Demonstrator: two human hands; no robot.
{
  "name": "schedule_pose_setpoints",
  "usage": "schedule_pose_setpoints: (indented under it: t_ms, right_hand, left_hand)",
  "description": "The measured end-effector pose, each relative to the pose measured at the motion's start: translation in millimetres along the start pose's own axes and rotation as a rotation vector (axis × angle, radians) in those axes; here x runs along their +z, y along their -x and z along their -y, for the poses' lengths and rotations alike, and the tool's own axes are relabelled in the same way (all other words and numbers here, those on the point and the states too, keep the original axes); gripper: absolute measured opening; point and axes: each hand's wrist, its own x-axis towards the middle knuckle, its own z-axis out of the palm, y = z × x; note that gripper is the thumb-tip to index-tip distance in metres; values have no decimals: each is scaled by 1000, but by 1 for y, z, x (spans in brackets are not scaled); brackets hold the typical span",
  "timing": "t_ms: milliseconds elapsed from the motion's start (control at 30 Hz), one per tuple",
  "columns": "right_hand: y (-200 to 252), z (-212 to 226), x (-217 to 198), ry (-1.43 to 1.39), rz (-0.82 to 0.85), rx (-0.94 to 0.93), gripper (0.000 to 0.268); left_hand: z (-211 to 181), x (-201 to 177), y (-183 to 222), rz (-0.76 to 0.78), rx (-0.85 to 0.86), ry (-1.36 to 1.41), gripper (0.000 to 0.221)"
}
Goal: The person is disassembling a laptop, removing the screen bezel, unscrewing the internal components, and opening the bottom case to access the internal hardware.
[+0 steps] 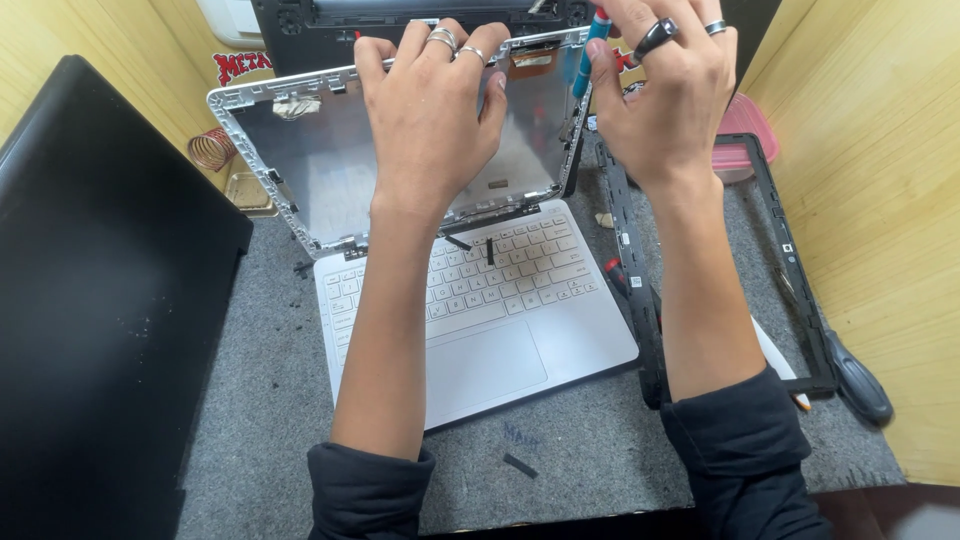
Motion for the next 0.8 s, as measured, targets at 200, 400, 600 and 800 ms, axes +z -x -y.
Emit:
schedule_pose_setpoints:
  t_ms: [200, 400, 600, 800]
  right_hand:
    - [1, 1, 1, 0, 57, 62, 38]
    - [3, -14, -5, -60, -1, 18, 27]
    - [4, -21, -15, -62, -81, 107, 15]
    - [10, -1, 18, 103, 58, 215, 27]
  left_hand:
    - [1, 1, 0, -10, -3, -1, 23]
    - [-3, -1, -1, -9, -6, -25, 30]
    - [-29, 3, -4, 119, 53, -14, 58]
    - [-53, 14, 1, -11, 135, 0, 27]
